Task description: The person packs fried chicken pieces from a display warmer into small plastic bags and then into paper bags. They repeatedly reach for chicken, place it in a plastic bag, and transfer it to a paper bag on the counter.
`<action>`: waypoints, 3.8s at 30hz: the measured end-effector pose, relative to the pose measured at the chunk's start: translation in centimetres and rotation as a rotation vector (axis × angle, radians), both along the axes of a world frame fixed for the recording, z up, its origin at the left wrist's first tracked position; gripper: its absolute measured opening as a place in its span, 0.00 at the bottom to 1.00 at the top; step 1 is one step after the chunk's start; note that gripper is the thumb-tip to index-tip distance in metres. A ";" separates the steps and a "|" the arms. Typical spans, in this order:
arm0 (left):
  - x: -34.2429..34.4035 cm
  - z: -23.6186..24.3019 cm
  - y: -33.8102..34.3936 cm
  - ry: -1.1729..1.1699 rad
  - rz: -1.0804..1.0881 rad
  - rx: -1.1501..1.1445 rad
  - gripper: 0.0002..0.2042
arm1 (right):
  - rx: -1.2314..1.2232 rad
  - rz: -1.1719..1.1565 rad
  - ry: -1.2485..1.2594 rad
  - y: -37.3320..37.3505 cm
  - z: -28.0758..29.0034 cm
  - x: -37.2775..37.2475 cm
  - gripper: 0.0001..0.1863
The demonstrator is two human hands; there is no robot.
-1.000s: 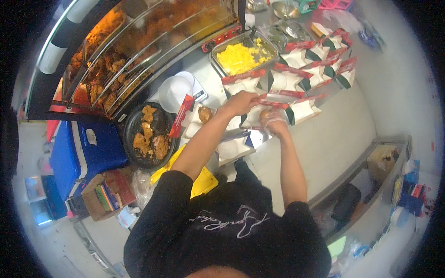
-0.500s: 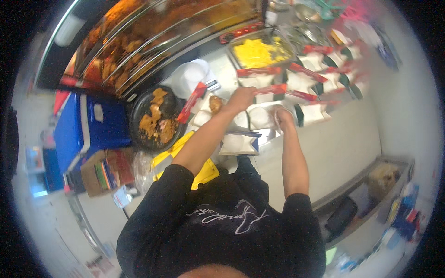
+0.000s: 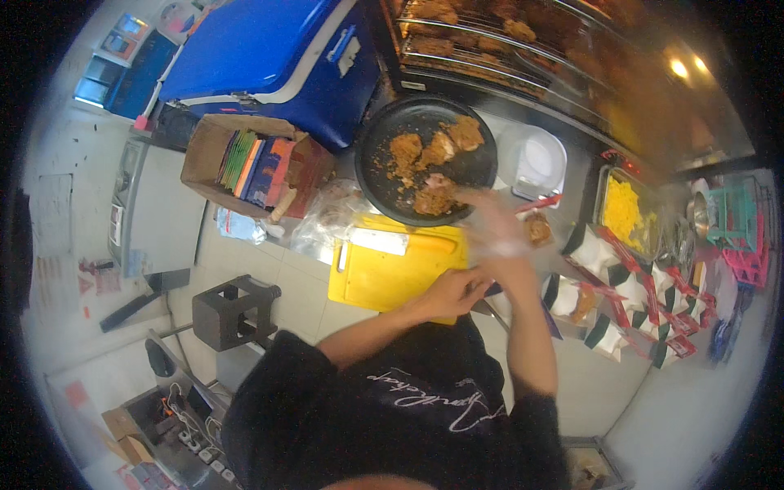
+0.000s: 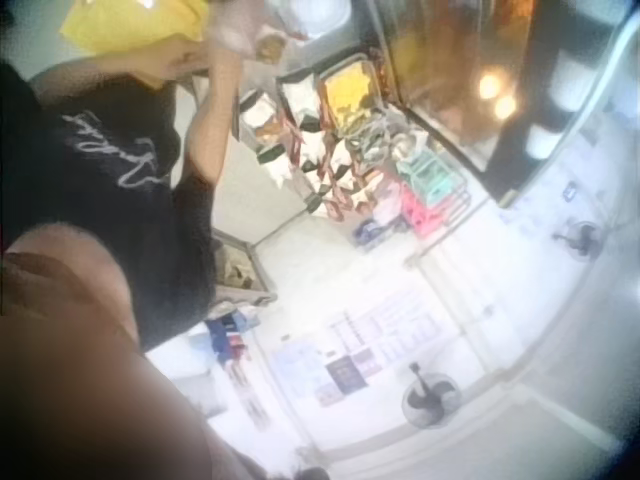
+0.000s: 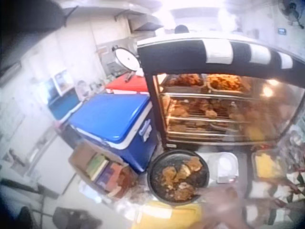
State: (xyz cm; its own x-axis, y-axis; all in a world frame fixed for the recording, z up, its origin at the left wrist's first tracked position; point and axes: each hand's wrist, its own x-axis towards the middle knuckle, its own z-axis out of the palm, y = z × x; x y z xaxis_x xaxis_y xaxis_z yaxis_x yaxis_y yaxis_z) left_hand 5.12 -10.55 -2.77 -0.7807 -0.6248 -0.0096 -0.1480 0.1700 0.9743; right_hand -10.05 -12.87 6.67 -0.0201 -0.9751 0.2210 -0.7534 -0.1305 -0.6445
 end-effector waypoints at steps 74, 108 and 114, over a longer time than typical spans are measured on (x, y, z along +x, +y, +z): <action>17.7 1.7 -1.8 -0.251 -0.055 0.765 0.13 | 0.461 0.435 0.421 -22.7 -17.1 -1.4 0.28; -44.1 -1.4 19.2 -0.267 -0.774 -0.381 0.18 | 0.602 -1.313 -0.297 41.2 -18.6 -32.8 0.24; -39.1 -1.7 17.7 0.118 -0.613 -0.188 0.15 | 0.647 -1.107 0.008 36.0 -8.7 -28.9 0.21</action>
State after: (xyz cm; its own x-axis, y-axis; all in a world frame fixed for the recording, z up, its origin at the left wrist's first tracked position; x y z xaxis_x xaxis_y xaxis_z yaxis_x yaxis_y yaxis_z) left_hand -33.96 7.18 -4.51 -0.9852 -0.0489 0.1641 0.1361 0.3586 0.9235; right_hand -38.99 23.08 -2.00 -0.8862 -0.3683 -0.2810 -0.2626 0.8991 -0.3501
